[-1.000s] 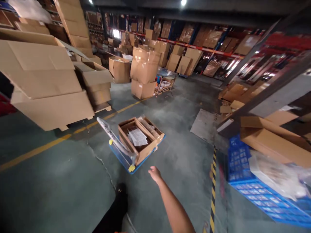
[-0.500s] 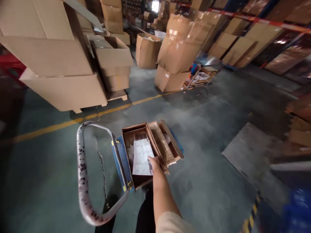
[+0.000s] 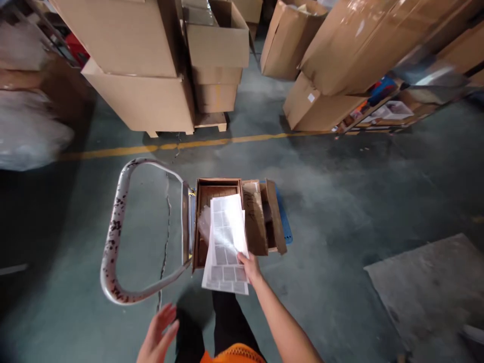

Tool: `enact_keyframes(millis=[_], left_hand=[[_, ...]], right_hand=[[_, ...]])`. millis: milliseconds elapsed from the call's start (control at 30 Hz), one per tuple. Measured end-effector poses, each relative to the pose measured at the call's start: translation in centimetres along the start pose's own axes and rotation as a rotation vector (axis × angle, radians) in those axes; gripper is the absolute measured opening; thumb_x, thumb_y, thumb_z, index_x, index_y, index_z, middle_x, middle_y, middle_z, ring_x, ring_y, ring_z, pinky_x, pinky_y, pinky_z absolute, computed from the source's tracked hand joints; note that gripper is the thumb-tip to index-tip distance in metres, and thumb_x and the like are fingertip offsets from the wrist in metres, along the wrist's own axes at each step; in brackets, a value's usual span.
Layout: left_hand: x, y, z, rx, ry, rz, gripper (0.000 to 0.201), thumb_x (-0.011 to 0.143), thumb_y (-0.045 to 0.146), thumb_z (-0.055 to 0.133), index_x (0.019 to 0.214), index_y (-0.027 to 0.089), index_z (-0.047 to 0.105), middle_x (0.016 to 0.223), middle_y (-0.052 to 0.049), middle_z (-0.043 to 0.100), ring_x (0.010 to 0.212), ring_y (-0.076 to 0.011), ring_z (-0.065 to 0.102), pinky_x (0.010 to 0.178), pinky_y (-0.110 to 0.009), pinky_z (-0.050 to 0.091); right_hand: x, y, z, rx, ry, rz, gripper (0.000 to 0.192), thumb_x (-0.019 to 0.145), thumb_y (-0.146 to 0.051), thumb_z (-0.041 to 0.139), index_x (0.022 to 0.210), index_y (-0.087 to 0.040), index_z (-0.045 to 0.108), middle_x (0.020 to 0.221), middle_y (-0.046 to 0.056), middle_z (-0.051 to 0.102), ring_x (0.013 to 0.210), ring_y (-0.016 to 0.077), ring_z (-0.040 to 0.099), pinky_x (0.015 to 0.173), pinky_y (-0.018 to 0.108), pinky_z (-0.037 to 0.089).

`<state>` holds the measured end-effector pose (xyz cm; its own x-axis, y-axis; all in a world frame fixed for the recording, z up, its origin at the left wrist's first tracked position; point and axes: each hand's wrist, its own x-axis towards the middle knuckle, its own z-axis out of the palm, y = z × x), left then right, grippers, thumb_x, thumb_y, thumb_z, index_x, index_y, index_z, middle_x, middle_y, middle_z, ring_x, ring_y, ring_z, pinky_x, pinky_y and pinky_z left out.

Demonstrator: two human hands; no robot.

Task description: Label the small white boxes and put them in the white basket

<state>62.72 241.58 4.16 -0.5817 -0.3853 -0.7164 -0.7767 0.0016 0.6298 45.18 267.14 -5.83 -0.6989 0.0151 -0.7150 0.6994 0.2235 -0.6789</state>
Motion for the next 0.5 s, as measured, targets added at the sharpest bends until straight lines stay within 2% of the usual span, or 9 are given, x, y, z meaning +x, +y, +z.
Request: enact_keyframes(millis=[100,133,200,267,333,433,500], left_hand=[[0.7,2.9,1.7,-0.338,-0.012,-0.119,0.076,0.078,0.065,0.057,0.142,0.025,0.045,0.132,-0.014,0.063,0.117,-0.0317,0.064,0.089,-0.040,0.056],[1.0,3.9,1.9,-0.400,-0.027,-0.157,0.078,0.077,0.066,0.058,0.141,0.024,0.044,0.129,-0.014,0.064,0.108,-0.0315,0.068,0.085,-0.041,0.057],[1.3,5.1,1.6,-0.421,-0.022,-0.214,0.075,0.069,0.066,0.067,0.127,0.021,0.055,0.115,-0.013,0.071,0.093,-0.0322,0.072,0.070,-0.038,0.058],[0.6,5.6,0.5,-0.388,0.049,-0.233,0.067,0.060,0.062,0.077,0.110,0.020,0.062,0.102,-0.009,0.074,0.093,-0.0319,0.071,0.065,-0.034,0.056],[-0.8,5.4,-1.1,-0.354,0.197,-0.222,0.060,0.056,0.057,0.081,0.100,0.022,0.063,0.096,-0.004,0.074,0.099,-0.0308,0.068,0.070,-0.032,0.056],[-3.3,4.6,-4.1,-0.299,0.416,-0.139,0.045,0.060,0.053,0.080,0.093,0.026,0.064,0.092,0.001,0.073,0.099,-0.0289,0.067,0.077,-0.035,0.057],[-4.6,4.1,-6.2,-0.226,0.427,-0.085,0.037,0.069,0.052,0.075,0.093,0.027,0.065,0.095,0.001,0.072,0.097,-0.0271,0.067,0.078,-0.038,0.057]], right_hand=[[-5.6,1.5,-1.4,0.060,-0.208,0.027,0.023,0.092,-0.035,0.065,0.097,-0.013,0.066,0.092,0.003,0.068,0.080,0.0152,0.065,0.074,0.033,0.055],[-7.2,1.9,-1.2,0.081,-0.285,0.038,0.023,0.088,-0.036,0.069,0.092,-0.013,0.067,0.085,0.001,0.068,0.074,0.0142,0.065,0.071,0.032,0.054],[-9.4,2.5,-0.1,0.129,-0.430,0.057,0.029,0.075,-0.039,0.081,0.082,-0.014,0.070,0.074,-0.002,0.067,0.067,0.0138,0.063,0.067,0.029,0.051],[-10.4,2.7,1.3,0.191,-0.549,0.071,0.037,0.060,-0.041,0.088,0.081,-0.015,0.073,0.071,-0.003,0.067,0.066,0.0148,0.062,0.066,0.028,0.049],[-10.6,2.8,2.4,0.277,-0.637,0.086,0.055,0.049,-0.043,0.092,0.096,-0.020,0.075,0.080,-0.001,0.070,0.067,0.0151,0.061,0.065,0.027,0.048],[-10.9,2.6,3.2,0.440,-0.722,0.107,0.084,0.048,-0.059,0.086,0.124,-0.035,0.062,0.102,0.000,0.069,0.071,0.0146,0.063,0.064,0.026,0.048],[-11.7,2.3,3.7,0.530,-0.781,0.108,0.088,0.051,-0.075,0.074,0.129,-0.041,0.055,0.110,0.001,0.067,0.078,0.0174,0.065,0.067,0.030,0.049]])
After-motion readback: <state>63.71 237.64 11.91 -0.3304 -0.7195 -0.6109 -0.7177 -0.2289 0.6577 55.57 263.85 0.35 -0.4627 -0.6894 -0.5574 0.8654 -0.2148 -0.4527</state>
